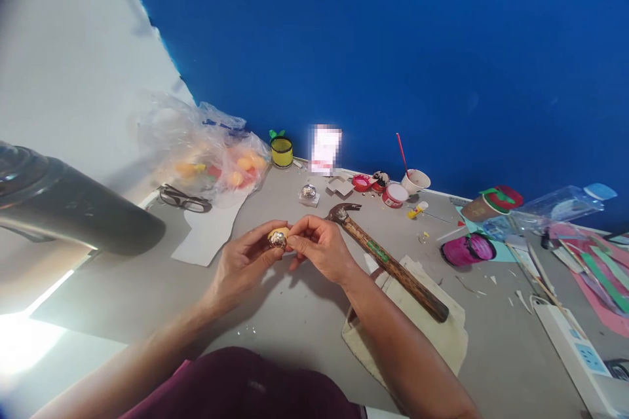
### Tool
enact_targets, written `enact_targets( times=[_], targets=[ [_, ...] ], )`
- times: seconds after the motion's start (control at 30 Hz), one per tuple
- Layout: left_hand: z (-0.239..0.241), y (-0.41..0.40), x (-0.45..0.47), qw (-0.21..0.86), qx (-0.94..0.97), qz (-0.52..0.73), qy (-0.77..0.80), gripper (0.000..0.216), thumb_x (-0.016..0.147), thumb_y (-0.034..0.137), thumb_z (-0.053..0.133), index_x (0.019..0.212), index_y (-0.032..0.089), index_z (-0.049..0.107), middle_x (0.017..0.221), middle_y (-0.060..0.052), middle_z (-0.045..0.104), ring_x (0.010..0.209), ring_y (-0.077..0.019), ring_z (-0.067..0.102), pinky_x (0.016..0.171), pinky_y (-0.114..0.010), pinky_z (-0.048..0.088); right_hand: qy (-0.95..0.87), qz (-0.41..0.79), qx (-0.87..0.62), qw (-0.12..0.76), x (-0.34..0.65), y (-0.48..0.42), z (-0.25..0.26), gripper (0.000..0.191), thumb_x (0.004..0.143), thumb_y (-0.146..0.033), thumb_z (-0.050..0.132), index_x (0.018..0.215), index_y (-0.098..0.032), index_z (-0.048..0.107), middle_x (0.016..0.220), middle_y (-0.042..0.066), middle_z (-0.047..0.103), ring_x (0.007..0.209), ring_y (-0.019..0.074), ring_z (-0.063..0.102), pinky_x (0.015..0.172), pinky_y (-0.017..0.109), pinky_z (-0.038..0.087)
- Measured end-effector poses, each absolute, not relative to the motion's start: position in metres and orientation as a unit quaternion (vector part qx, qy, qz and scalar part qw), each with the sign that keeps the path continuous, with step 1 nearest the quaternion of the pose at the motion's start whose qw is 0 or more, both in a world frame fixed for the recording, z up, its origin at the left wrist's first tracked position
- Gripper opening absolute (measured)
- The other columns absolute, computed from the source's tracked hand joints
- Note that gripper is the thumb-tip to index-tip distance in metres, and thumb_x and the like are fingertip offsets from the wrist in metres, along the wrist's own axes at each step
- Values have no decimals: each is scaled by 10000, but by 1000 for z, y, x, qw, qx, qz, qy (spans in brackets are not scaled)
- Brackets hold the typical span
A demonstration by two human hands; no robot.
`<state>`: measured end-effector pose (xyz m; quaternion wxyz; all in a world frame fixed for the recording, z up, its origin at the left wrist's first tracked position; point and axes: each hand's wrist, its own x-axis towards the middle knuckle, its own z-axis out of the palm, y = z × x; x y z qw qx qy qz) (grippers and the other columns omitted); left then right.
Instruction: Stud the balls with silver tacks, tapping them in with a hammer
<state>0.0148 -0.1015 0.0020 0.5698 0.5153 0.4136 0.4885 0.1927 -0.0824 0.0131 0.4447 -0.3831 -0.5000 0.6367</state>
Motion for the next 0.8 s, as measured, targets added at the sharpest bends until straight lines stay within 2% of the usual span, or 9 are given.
enact_targets(
  times=[0.1, 0.2, 0.27, 0.33, 0.4, 0.47, 0.57, 0.67, 0.8],
  targets=[
    [3, -95, 14, 636, 471, 477, 382, 440, 825, 352, 816, 1211, 165, 719, 987, -66, 739, 795, -161, 641, 754, -298, 519, -534, 605, -408, 427, 203, -79, 14, 356, 785, -491, 804, 941, -202, 666, 713, -3, 691, 542, 127, 589, 528, 292, 559],
    [6, -91, 13, 691, 427, 462, 357, 465, 816, 352, 830, 1228, 167, 720, 925, -56, 706, 746, -135, 594, 725, -291, 489, -630, 443, -522, 366, 224, -70, 18, 282, 871, -479, 704, 965, -214, 671, 759, 22, 717, 633, 164, 635, 592, 294, 502],
    [7, -91, 11, 708, 416, 449, 354, 493, 783, 316, 861, 1236, 179, 723, 918, -47, 690, 737, -125, 575, 706, -284, 471, -689, 252, -633, 247, 242, -62, 21, 227, 907, -447, 666, 905, -221, 683, 881, 63, 748, 806, 212, 673, 676, 309, 474],
    [7, -91, 10, 704, 420, 442, 363, 486, 773, 298, 870, 1225, 190, 729, 883, -32, 675, 711, -117, 556, 674, -277, 454, -683, 111, -716, 93, 259, -54, 21, 263, 894, -464, 688, 958, -209, 690, 1023, 120, 752, 945, 271, 684, 717, 327, 449],
    [7, -92, 9, 693, 429, 441, 375, 466, 789, 308, 859, 1222, 200, 725, 841, -18, 666, 686, -117, 556, 652, -277, 449, -664, 91, -741, -38, 272, -46, 17, 346, 853, -499, 726, 1023, -199, 693, 1087, 150, 746, 1002, 312, 688, 723, 334, 435],
    [7, -92, 9, 687, 433, 445, 377, 465, 798, 321, 853, 1224, 205, 708, 854, -20, 679, 686, -124, 582, 643, -280, 461, -655, 120, -738, -105, 282, -40, 11, 365, 831, -492, 737, 1046, -201, 695, 1099, 147, 747, 1019, 320, 691, 716, 328, 422],
    [7, -92, 10, 686, 432, 447, 379, 418, 808, 332, 845, 1168, 187, 689, 947, -55, 717, 715, -135, 626, 644, -279, 486, -654, 159, -731, -115, 290, -34, 4, 289, 837, -431, 689, 1012, -201, 694, 1068, 130, 744, 970, 295, 689, 675, 309, 385],
    [6, -91, 9, 683, 422, 442, 400, 376, 815, 331, 842, 1119, 176, 683, 939, -56, 727, 720, -132, 640, 647, -272, 499, -670, 193, -710, -93, 297, -34, 8, 206, 810, -383, 656, 915, -208, 681, 947, 77, 729, 831, 238, 658, 617, 292, 336],
    [1, -89, 5, 685, 410, 444, 408, 416, 807, 344, 850, 1144, 167, 683, 912, -53, 737, 719, -131, 644, 661, -275, 513, -716, 199, -668, 43, 300, -47, 35, 124, 780, -324, 649, 827, -210, 634, 774, 11, 652, 688, 178, 562, 589, 285, 306]
  ],
)
